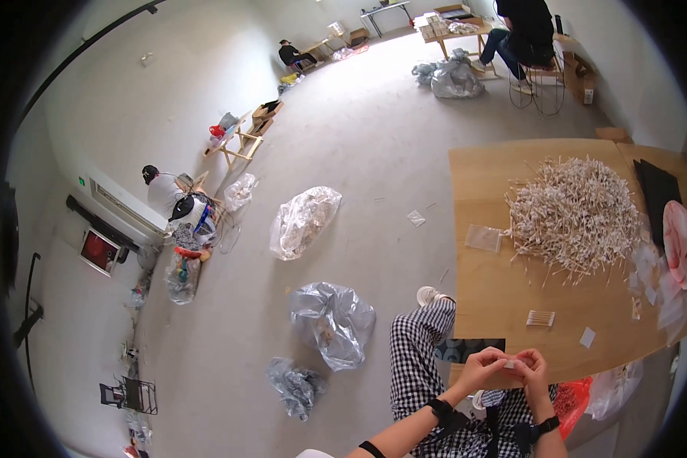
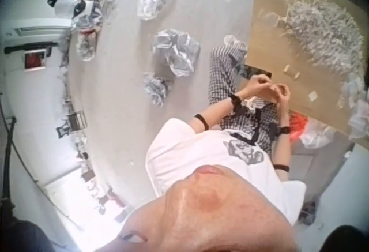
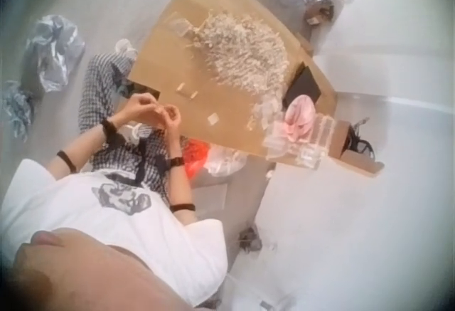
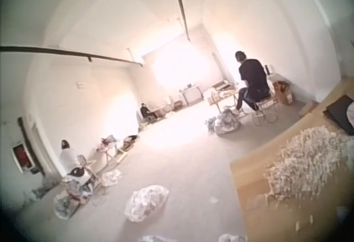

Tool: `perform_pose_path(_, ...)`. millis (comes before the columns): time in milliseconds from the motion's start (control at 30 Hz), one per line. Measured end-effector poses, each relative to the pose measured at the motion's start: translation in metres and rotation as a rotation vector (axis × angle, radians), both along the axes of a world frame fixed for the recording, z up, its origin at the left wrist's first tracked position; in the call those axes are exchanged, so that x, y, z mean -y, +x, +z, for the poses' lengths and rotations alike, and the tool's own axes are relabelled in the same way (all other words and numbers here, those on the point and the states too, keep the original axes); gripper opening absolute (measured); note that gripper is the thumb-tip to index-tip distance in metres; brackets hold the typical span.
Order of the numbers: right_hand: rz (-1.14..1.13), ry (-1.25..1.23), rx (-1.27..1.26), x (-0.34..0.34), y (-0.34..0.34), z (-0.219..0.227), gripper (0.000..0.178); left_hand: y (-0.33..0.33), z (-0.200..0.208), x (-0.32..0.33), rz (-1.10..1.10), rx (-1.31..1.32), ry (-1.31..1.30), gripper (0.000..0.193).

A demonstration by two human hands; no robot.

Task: Sorting cotton swabs and packing them into small plastic bags.

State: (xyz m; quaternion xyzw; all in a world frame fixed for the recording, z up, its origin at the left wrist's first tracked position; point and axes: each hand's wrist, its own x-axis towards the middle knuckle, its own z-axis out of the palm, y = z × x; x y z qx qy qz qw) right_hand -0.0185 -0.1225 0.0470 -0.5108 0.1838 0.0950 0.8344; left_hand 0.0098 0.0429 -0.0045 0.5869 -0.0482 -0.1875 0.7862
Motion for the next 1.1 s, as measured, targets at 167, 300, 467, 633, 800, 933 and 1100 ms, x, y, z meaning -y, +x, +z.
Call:
perform_pose_path(167,0.027,-0.075,0.045,-0.001,-0.006,-0.002,0.017,-0.006,0.008,-0.003,-0.006,0.027,0.001,0.017)
perform_pose_path(300,0.027,-0.104,0.05,-0.004,-0.011,-0.005,0.014,-0.009,0.014,-0.001,0.039,0.033,0.001,0.019)
perform_pose_path(467,-0.005,-0.108,0.09,-0.012,-0.008,0.01,0.014,-0.004,0.028,0.005,0.08,0.079,0.066,0.022)
perform_pose_path(633,0.01,-0.17,0.128,-0.006,-0.009,0.004,0.013,0.0,0.017,0.0,0.013,0.064,-0.03,0.023)
perform_pose_path(800,-0.015,-0.198,0.142,-0.008,-0.01,0.003,0.014,-0.001,0.014,0.002,0.035,0.019,-0.089,0.018)
perform_pose_path(933,-0.044,-0.169,0.186,-0.011,-0.012,0.0,0.012,-0.007,0.009,0.001,0.062,0.083,-0.101,0.018)
perform_pose_path(1100,-0.072,-0.238,0.204,-0.014,-0.012,0.02,0.01,-0.011,0.029,0.0,0.069,-0.004,-0.077,0.018)
